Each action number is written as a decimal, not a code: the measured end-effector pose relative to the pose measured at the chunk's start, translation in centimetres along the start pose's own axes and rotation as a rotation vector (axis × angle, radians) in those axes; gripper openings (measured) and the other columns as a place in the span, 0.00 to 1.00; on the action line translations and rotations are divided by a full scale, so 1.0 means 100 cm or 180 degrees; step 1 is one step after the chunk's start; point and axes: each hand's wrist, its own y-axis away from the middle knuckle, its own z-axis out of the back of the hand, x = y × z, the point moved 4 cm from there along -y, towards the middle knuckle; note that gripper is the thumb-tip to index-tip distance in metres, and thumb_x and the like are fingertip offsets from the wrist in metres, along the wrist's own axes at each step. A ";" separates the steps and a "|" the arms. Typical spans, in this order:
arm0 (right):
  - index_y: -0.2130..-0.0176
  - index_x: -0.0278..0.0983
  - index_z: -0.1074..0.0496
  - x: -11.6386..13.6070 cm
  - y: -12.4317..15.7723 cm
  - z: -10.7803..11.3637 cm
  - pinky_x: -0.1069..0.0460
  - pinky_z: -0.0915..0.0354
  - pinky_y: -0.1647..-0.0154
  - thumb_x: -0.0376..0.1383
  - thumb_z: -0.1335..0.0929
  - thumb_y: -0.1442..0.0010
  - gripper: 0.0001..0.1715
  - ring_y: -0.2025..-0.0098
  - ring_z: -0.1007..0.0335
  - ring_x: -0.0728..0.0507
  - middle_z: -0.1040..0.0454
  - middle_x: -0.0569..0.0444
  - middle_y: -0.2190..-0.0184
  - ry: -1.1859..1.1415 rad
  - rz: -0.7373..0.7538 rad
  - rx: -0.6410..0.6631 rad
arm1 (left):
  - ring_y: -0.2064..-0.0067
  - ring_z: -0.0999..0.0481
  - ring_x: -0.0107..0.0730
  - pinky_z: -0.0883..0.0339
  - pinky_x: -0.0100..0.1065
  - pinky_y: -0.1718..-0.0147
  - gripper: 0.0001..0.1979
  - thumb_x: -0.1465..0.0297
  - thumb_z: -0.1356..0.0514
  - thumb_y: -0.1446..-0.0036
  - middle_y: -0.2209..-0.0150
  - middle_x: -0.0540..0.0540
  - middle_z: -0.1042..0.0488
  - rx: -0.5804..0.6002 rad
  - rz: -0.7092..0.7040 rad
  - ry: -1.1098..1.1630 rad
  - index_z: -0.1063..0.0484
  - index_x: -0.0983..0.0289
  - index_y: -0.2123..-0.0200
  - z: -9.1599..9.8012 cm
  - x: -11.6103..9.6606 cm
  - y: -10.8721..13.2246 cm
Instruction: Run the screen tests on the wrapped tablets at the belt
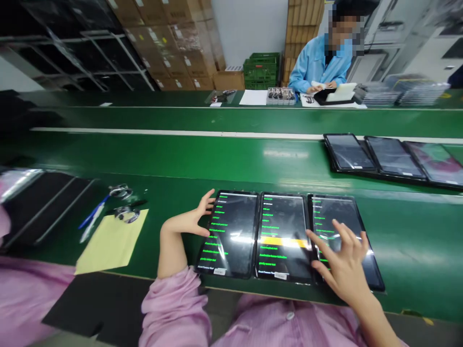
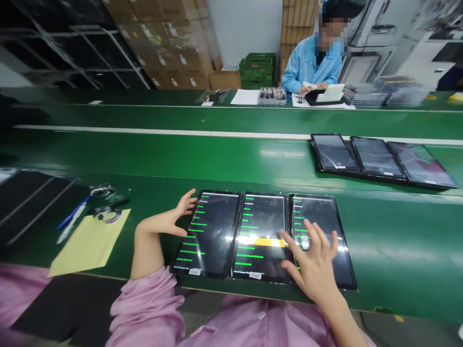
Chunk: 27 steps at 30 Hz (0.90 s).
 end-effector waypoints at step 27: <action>0.70 0.42 0.37 0.035 -0.053 0.105 0.49 0.34 0.69 0.26 0.39 0.34 0.15 0.79 0.41 0.47 0.39 0.61 0.81 -0.1189 0.0868 -0.0233 | 0.33 0.41 0.52 0.52 0.58 0.35 0.55 0.47 0.36 0.46 0.35 0.65 0.43 -0.0558 0.0282 0.0726 0.70 0.49 0.28 0.012 0.020 -0.027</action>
